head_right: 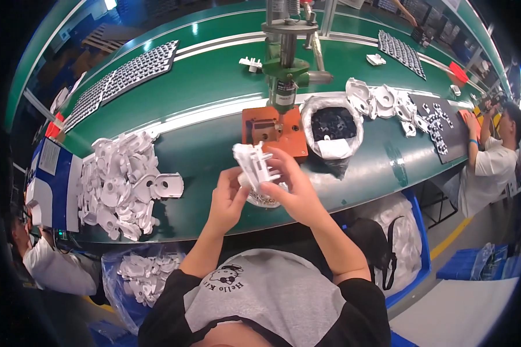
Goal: Assembling small plastic housings by inserting metal pins and using a manual press machine on an assembly line.
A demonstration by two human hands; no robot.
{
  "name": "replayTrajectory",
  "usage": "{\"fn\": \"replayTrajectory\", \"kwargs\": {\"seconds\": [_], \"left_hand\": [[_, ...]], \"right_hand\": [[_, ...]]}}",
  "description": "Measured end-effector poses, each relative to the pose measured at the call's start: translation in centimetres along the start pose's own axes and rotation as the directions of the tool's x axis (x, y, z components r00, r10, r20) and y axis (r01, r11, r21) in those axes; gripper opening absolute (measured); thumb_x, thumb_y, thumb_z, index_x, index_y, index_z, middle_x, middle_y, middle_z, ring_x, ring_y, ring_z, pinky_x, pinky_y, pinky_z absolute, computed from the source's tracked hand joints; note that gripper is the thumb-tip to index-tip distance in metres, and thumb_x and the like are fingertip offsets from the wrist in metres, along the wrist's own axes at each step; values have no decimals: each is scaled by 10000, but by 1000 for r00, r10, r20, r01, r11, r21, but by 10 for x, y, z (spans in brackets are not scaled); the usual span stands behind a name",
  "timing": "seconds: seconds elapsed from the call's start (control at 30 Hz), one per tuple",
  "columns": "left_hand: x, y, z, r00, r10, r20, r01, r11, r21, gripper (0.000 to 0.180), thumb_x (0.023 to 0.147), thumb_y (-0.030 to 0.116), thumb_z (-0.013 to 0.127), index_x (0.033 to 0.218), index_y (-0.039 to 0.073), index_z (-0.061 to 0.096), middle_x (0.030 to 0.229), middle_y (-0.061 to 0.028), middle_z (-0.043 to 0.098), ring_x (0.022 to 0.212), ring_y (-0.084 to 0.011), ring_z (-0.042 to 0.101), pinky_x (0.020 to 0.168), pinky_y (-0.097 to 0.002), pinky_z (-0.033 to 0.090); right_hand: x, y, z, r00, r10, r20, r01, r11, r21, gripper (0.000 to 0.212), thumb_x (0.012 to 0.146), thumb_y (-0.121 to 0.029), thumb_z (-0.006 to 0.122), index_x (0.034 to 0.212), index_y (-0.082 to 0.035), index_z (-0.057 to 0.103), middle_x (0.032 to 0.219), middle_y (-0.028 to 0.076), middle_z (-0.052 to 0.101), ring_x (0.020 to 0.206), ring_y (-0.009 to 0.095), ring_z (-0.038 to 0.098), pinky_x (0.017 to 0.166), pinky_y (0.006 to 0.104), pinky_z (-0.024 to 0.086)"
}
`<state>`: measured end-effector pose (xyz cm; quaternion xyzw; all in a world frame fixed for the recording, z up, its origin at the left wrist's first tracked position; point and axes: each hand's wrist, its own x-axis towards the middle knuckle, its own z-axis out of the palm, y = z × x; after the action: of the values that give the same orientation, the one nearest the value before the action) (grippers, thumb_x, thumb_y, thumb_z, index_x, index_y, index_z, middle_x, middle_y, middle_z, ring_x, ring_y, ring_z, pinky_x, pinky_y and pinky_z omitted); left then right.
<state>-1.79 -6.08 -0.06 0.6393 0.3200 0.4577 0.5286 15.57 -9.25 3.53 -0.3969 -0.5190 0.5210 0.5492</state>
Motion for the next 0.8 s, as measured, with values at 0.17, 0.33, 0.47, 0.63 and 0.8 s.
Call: {"fn": "replayTrajectory", "kwargs": {"seconds": [0.17, 0.33, 0.47, 0.63, 0.8], "left_hand": [[-3, 4, 5, 998, -22, 57, 9, 974, 225, 368, 879, 182, 609, 1180, 7, 489, 1032, -215, 608, 953, -333, 622, 787, -360, 491], [2, -5, 10, 968, 219, 127, -252, 867, 429, 377, 789, 172, 679, 1103, 12, 545, 967, -163, 595, 878, -338, 564, 775, -393, 449], [5, -7, 13, 863, 466, 196, -499, 724, 477, 422, 719, 198, 738, 1064, 34, 560, 992, -117, 577, 927, -297, 537, 844, -421, 392], [7, 7, 10, 817, 417, 398, -567, 708, 422, 381, 693, 114, 716, 1032, 101, 542, 1240, -105, 523, 1223, -280, 449, 1089, -506, 204], [28, 5, 7, 674, 481, 561, -739, 460, 493, 315, 708, 124, 698, 986, 83, 555, 1142, -121, 592, 1111, -284, 550, 1049, -503, 306]], "right_hand": [[-8, 16, -11, 999, 21, 31, -21, 1000, 23, 517, 859, -140, 631, 1309, 4, 423, 1125, 77, 554, 995, 124, 523, 837, 280, 446], [-17, 27, -25, 997, 82, 9, -83, 993, 84, 472, 858, -89, 621, 1289, 15, 458, 1124, 65, 561, 910, 101, 561, 779, 244, 466], [-16, 48, -40, 974, 210, 91, -224, 953, 206, 435, 904, -238, 532, 1266, -1, 485, 1131, 110, 574, 930, 162, 598, 789, 294, 495], [-13, 48, -27, 887, 410, 213, -402, 459, 792, 568, 947, -474, 282, 1310, -62, 428, 1173, 117, 584, 990, 281, 615, 842, 421, 511], [-15, 63, -32, 863, 471, 184, -435, 507, 744, 514, 955, -468, 305, 1264, -96, 477, 1125, 63, 610, 926, 198, 626, 715, 349, 519]]}}
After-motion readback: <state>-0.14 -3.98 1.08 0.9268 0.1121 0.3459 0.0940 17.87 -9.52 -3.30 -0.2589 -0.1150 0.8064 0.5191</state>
